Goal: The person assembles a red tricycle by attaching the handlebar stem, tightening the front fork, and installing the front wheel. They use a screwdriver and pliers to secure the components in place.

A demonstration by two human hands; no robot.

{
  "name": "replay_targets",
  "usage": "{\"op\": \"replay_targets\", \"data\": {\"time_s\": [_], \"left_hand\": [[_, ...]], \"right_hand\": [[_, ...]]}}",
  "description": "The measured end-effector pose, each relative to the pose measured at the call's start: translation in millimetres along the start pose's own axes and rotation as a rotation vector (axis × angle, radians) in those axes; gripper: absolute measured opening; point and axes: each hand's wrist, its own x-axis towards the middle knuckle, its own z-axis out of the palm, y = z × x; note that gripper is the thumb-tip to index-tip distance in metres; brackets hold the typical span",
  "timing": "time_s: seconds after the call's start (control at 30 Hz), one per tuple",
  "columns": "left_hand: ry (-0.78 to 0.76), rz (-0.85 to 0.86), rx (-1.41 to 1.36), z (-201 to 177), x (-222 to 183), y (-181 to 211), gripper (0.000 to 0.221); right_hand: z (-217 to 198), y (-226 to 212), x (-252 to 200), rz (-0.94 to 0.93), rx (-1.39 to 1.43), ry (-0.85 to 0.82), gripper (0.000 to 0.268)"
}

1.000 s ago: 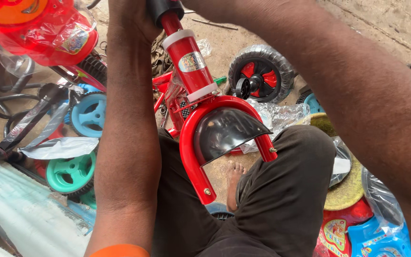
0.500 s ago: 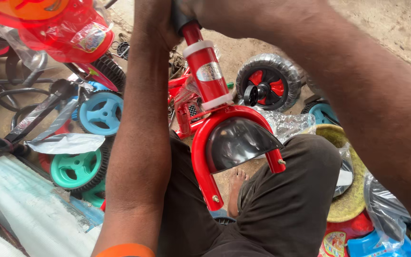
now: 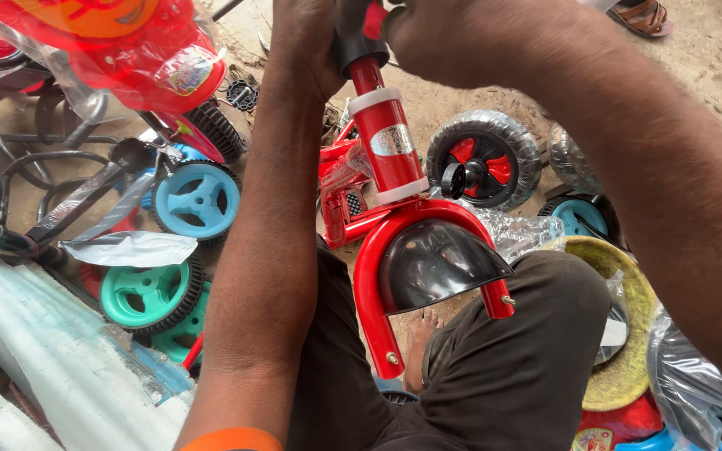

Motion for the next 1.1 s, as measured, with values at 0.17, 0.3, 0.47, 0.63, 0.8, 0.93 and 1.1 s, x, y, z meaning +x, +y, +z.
{"op": "replay_targets", "data": {"time_s": [0.17, 0.3, 0.47, 0.63, 0.8, 0.93, 1.1], "left_hand": [[0.0, -0.006, 0.003, 1, 2, -2, 0.029], [0.007, -0.004, -0.004, 1, 2, -2, 0.03], [0.012, 0.009, -0.002, 0, 0, 2, 0.03], [0.013, 0.008, -0.006, 2, 1, 2, 0.031], [0.019, 0.017, -0.011, -1, 1, 3, 0.031], [0.02, 0.022, -0.01, -2, 0, 3, 0.032], [0.01, 0.019, -0.012, 1, -1, 1, 0.032]], "right_hand": [[8, 4, 1, 0.146, 0.165, -0.069, 0.021], [15, 9, -1, -0.095, 0.084, 0.057, 0.013], [17, 11, -2, -0.036, 0.236, 0.056, 0.021], [18, 5, -4, -0.135, 0.166, 0.122, 0.018], [16, 7, -4, 0.039, 0.342, 0.004, 0.012], [23, 5, -4, 0.13, 0.161, 0.001, 0.03], [17, 7, 0, -0.078, 0.246, 0.089, 0.018]]}}
